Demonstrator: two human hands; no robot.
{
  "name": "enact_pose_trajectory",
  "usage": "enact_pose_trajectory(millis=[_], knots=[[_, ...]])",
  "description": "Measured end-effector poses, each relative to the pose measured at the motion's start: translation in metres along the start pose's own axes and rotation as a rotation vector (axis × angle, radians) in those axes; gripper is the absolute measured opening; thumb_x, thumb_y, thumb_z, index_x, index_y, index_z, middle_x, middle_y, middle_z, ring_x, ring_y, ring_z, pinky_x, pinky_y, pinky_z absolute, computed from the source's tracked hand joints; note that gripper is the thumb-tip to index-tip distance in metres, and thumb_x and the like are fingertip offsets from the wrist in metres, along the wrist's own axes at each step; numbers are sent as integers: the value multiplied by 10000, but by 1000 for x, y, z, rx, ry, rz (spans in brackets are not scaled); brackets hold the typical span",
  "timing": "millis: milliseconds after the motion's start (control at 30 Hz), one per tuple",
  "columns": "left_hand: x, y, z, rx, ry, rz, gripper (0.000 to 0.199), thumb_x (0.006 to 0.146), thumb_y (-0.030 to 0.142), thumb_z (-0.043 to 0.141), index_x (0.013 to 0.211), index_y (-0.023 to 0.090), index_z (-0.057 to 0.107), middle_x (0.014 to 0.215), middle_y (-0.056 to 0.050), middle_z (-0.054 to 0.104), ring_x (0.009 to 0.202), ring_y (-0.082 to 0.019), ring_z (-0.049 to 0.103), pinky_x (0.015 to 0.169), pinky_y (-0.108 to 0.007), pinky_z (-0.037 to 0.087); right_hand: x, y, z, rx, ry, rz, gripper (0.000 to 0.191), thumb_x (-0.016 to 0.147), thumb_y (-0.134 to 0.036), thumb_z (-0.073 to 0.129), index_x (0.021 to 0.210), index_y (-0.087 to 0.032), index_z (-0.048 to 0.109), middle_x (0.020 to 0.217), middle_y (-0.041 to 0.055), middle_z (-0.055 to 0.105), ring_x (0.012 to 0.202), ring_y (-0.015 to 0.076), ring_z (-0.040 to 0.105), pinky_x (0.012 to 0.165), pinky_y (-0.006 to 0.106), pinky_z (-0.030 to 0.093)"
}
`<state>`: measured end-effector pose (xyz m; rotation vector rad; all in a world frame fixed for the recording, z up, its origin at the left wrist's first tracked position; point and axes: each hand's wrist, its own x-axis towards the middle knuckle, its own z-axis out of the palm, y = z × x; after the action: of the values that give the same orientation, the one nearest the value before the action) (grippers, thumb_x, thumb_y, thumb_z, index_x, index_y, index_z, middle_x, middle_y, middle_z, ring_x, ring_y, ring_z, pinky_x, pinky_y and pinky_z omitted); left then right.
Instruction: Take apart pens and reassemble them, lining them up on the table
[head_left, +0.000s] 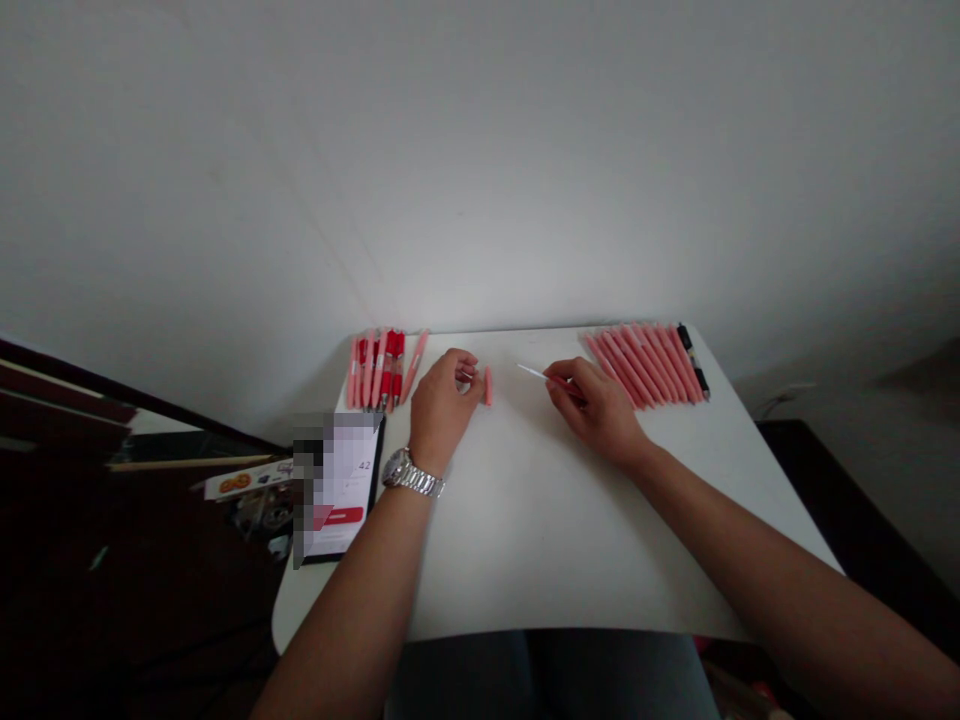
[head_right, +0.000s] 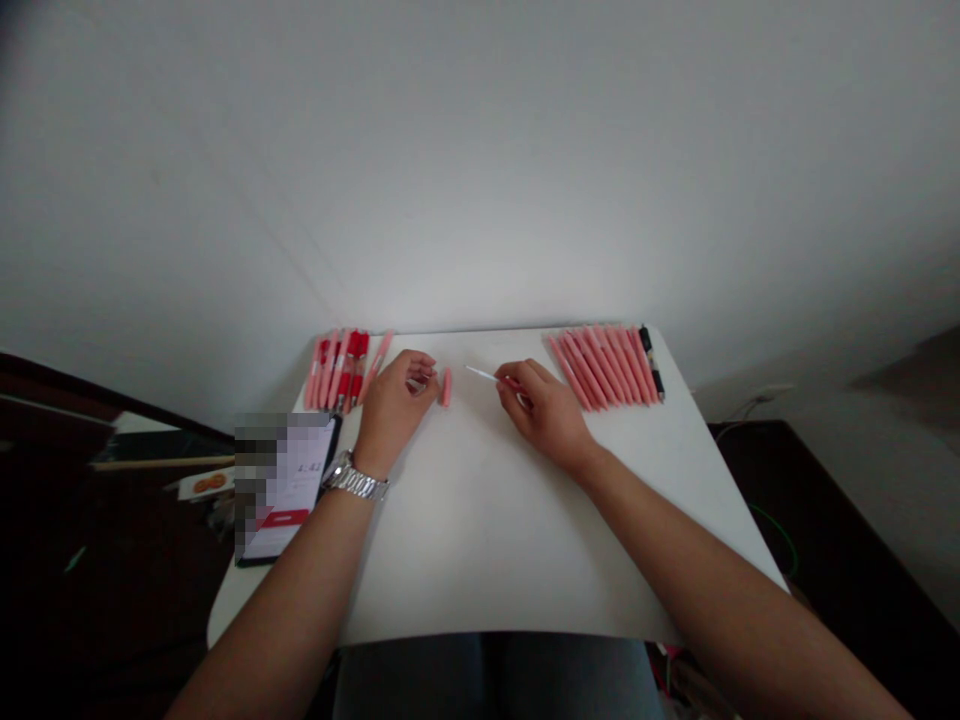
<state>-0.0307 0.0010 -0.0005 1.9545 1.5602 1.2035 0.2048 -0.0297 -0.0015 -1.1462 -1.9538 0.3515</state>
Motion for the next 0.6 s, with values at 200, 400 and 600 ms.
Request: enact_pose_trajectory(millis=[200,400,600], knots=[[1,-5,-2,111,7,43,186,802,127,676,960,218,641,904,-32,665,796,-184,631,740,-325,496,0,0,0,1,-1,-5,117,1022,-311,508,1067,-237,585,947,66,646,756,178,608,641,302,493],[0,-4,-2,202,-43,57,152,838,162,679,982,207,658,974,-52,659,868,-199,634,818,-352,514,0,-1,0,0,5,-10,115,1017,-308,516,1058,-230,590,938,63,647,737,170,596,623,292,482],[0,-3,-2,237,-80,38,134,851,187,693,983,194,674,990,-56,670,893,-202,639,848,-354,518,0,0,0,6,3,0,112,1020,-308,513,1058,-232,586,947,62,645,755,173,611,648,299,494]])
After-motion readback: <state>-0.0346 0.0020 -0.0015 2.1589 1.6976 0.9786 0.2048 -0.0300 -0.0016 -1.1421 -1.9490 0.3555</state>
